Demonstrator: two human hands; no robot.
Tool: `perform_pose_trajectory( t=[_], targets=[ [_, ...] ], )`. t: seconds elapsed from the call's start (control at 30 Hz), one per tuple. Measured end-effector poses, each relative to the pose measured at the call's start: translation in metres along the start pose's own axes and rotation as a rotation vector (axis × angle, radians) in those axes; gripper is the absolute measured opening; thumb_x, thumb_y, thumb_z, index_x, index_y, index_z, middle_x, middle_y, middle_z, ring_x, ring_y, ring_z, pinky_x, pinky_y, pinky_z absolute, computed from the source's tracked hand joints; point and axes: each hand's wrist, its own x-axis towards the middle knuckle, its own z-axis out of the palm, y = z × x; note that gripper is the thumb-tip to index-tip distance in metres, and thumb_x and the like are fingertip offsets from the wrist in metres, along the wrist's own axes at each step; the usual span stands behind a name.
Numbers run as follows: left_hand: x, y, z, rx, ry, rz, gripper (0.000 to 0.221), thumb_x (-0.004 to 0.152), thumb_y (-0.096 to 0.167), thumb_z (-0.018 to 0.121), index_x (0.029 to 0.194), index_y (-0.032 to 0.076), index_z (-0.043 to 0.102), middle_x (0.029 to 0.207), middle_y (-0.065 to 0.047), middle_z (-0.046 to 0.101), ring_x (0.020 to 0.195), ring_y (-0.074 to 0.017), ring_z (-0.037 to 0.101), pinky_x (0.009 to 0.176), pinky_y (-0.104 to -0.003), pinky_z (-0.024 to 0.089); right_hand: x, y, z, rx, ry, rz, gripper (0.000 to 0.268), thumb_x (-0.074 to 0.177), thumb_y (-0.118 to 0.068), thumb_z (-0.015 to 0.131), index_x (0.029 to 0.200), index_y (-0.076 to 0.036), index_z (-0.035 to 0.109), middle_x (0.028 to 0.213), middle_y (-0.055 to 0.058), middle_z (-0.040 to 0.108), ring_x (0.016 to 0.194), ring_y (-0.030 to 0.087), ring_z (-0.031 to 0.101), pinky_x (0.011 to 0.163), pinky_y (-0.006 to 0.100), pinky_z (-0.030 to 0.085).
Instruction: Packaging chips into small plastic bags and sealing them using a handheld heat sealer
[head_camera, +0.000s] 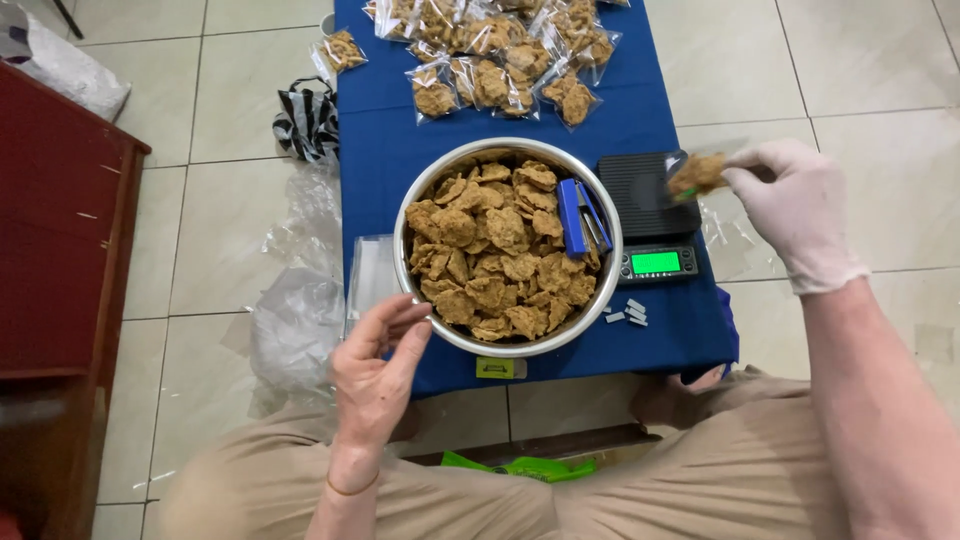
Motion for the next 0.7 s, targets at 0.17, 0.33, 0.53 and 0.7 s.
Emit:
perform_pose_trajectory(
  t=[0.17, 0.33, 0.53, 0.7],
  targets=[
    [-0.003, 0.012, 0.012, 0.139, -0.047, 0.223, 0.031, 0.091, 0.005, 0.073, 0.121, -0.002, 0.068, 0.107, -0.016, 0.079, 0.096, -0.0227, 0.08, 0.09, -0.03, 0.066, -0.007, -0.057, -0.048, -0.477, 0.195, -0.539, 0.013, 0.107, -0.004, 0.087, 0.102, -0.015, 0.083, 0.097, 0.003, 0.078, 0.084, 0.023, 0.069, 0.072, 0.036, 0.048],
    [-0.012, 0.008, 0.032, 0.309, -0.005, 0.551, 0.032, 0.094, 0.005, 0.073, 0.124, -0.002, 0.065, 0.113, -0.017, 0.076, 0.1, -0.0256, 0.077, 0.091, -0.032, 0.064, -0.026, -0.12, -0.074, -0.407, 0.162, -0.63, 0.012, 0.11, -0.002, 0.09, 0.108, -0.013, 0.084, 0.102, 0.009, 0.079, 0.082, 0.025, 0.065, 0.077, 0.04, 0.049],
    [-0.026, 0.027, 0.061, 0.236, -0.035, 0.611, 0.077, 0.097, 0.021, 0.078, 0.154, -0.004, 0.032, 0.158, -0.03, 0.043, 0.152, -0.042, 0.044, 0.132, -0.047, 0.038, -0.049, -0.181, -0.061, -0.276, -0.118, -0.799, 0.023, 0.098, -0.014, 0.069, 0.12, -0.021, 0.073, 0.101, 0.001, 0.072, 0.074, 0.027, 0.062, 0.063, 0.042, 0.046],
    [-0.023, 0.033, 0.065, 0.107, -0.273, 0.321, 0.07, 0.081, 0.018, 0.082, 0.143, 0.002, 0.053, 0.128, -0.018, 0.068, 0.113, -0.0294, 0.069, 0.095, -0.039, 0.057, -0.062, -0.204, -0.041, -0.077, -0.248, -0.924, 0.013, 0.1, -0.012, 0.057, 0.104, -0.018, 0.067, 0.092, -0.001, 0.071, 0.068, 0.026, 0.057, 0.063, 0.041, 0.045]
  ],
)
